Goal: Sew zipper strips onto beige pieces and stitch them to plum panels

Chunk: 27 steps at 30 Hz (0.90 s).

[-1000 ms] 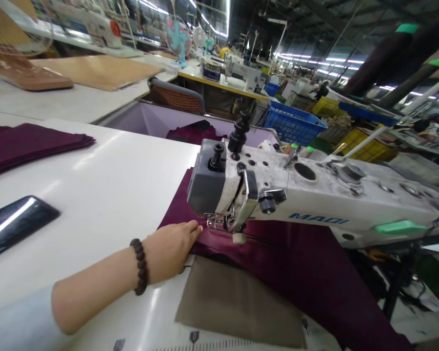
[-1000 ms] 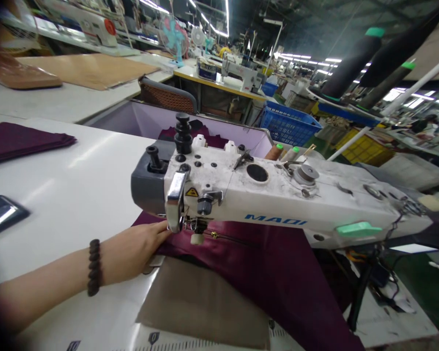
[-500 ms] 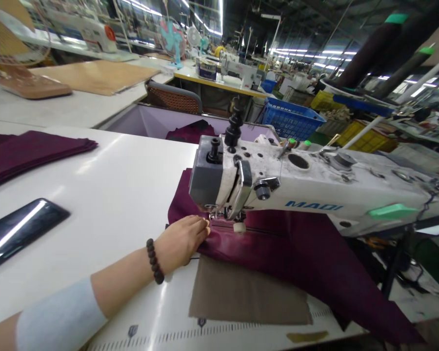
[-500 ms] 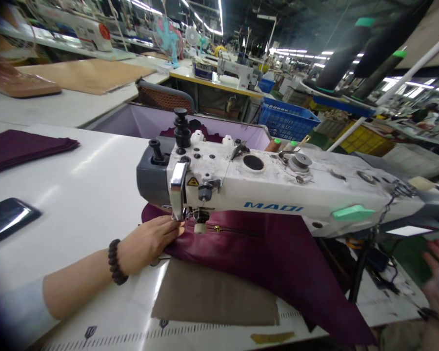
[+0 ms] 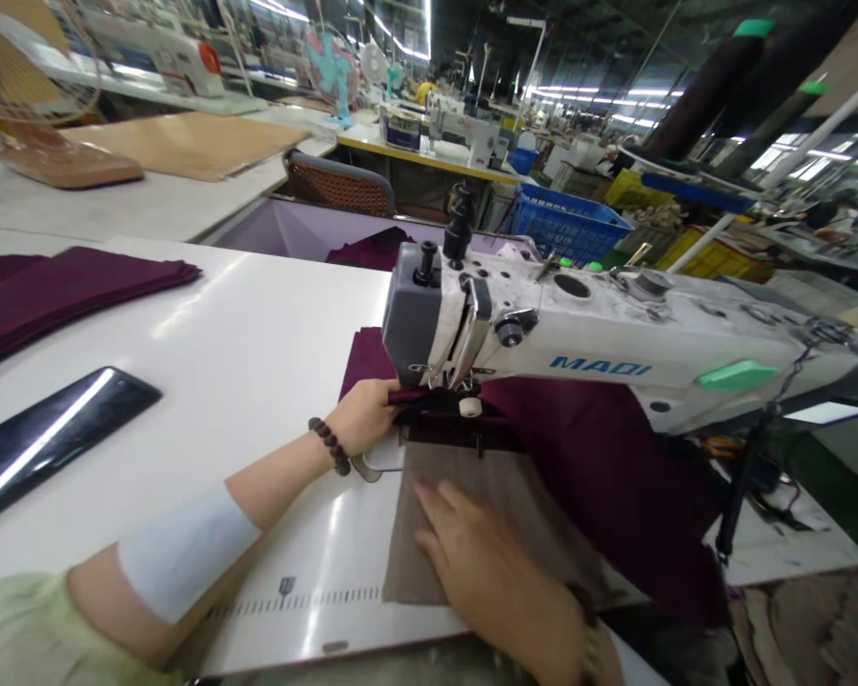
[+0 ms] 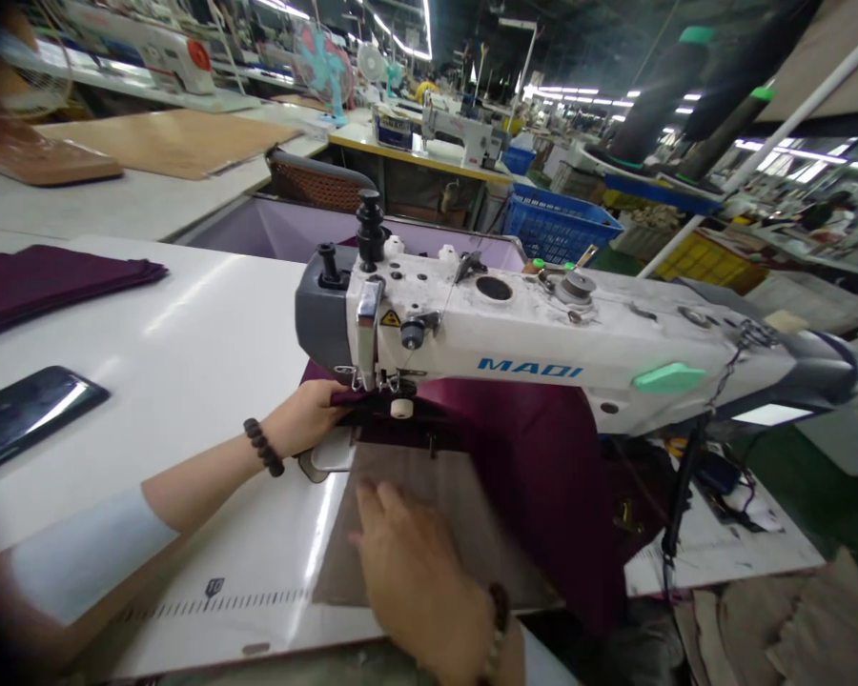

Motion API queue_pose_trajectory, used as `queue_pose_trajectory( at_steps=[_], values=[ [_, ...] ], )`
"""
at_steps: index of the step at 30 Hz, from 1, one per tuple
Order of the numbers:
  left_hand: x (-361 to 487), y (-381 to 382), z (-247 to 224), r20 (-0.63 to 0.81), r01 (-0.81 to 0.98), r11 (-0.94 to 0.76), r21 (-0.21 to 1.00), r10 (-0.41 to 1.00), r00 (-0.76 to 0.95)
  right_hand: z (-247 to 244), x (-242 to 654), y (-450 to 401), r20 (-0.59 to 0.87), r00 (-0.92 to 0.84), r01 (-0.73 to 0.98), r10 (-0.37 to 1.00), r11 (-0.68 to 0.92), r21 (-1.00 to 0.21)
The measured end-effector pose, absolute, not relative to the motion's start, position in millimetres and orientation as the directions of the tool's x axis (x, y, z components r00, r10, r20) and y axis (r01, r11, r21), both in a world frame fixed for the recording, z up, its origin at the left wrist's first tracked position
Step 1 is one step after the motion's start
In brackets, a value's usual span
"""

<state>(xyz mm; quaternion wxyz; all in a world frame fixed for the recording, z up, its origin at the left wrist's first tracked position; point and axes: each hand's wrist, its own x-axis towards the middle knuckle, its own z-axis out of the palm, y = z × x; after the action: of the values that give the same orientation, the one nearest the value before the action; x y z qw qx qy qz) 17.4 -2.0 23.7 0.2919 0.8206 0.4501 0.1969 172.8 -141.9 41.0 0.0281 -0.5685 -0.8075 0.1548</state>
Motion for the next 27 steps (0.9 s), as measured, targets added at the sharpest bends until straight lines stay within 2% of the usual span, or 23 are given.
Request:
queue_pose_trajectory(
  at_steps=[2,5,14,16,18,19,20,21,23,25,27],
  values=[
    [18,-1,23,0.056,0.616,-0.421,0.666,0.852,0.521,32,162,-122,-0.182,-0.253,0.949,0.95,0.206,-0.239],
    [18,-2,21,0.06,0.6,-0.427,0.677,0.844,0.533,31,165,-99,-0.24,-0.213,0.953,0.947,0.147,-0.267],
    [31,-18,16,0.146,0.567,-0.5,0.654,0.819,0.554,34,175,-96,-0.153,-0.232,0.888,0.961,0.145,-0.436],
    [31,-19,16,0.173,0.523,-0.511,0.682,0.808,0.563,36,182,-97,-0.23,-0.321,0.819,0.919,0.148,-0.555],
    [27,-17,16,0.2,0.472,-0.501,0.725,0.81,0.552,38,190,-95,-0.382,-0.492,0.714,0.782,0.111,-0.691],
    [25,-15,16,0.209,0.448,-0.486,0.75,0.818,0.536,39,195,-94,-0.424,-0.555,0.685,0.716,0.104,-0.721],
    [23,-14,16,0.213,0.423,-0.466,0.777,0.827,0.52,38,198,-91,-0.424,-0.583,0.681,0.694,0.132,-0.721],
    [21,-12,16,0.213,0.397,-0.444,0.803,0.836,0.505,37,201,-88,-0.376,-0.573,0.7,0.728,0.197,-0.686],
    [19,-9,15,0.205,0.341,-0.402,0.85,0.849,0.488,29,205,-77,-0.141,-0.496,0.776,0.857,0.364,-0.515],
    [20,-7,13,0.203,0.291,-0.375,0.88,0.852,0.484,17,207,-62,0.072,-0.445,0.827,0.892,0.441,-0.348],
    [21,-5,11,0.207,0.254,-0.365,0.895,0.847,0.49,2,209,-43,0.157,-0.441,0.839,0.884,0.468,-0.279]
  ],
)
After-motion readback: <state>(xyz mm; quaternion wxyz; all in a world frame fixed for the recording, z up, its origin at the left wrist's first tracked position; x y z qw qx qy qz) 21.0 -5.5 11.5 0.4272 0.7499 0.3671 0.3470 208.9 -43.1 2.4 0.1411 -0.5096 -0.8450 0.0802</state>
